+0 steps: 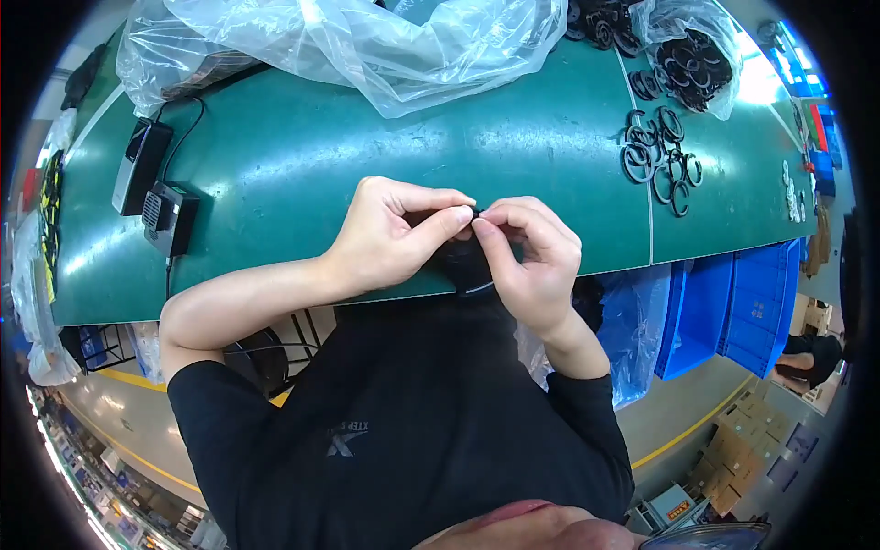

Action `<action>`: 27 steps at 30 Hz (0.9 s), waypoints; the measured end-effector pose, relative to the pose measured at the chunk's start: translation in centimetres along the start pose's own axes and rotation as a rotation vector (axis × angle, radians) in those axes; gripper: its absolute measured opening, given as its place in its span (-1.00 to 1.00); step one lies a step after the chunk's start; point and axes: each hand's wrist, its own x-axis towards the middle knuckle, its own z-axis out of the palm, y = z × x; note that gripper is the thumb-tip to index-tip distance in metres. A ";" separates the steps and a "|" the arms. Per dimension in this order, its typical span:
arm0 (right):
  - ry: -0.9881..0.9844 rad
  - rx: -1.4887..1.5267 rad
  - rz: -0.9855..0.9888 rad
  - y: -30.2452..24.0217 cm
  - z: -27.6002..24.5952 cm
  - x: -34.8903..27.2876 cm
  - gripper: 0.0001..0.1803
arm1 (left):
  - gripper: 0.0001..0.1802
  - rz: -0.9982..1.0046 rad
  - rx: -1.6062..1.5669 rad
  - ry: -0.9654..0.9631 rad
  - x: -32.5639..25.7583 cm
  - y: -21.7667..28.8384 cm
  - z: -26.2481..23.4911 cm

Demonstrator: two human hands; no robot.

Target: The person assembles small black circular plastic lighting fixtures by hand at a production workstation.

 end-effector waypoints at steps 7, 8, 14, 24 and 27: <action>0.015 0.368 0.392 -1.1 0.0 -0.2 -0.93 | -0.80 -0.027 -0.045 0.004 0.1 0.6 0.0; 0.015 0.369 0.392 -1.0 0.0 -0.1 -0.93 | -0.80 -0.026 -0.044 0.004 0.1 0.6 0.0; -0.102 0.445 0.270 0.2 -0.5 0.1 -0.88 | -0.80 -0.018 -0.044 -0.001 0.0 0.3 0.1; -0.138 0.420 0.382 0.1 -1.1 0.7 -0.90 | -0.79 -0.057 -0.094 -0.034 0.3 0.5 0.0; -0.150 0.457 0.427 0.0 -1.4 1.1 -0.90 | -0.75 -0.073 -0.199 -0.103 0.6 0.1 -0.3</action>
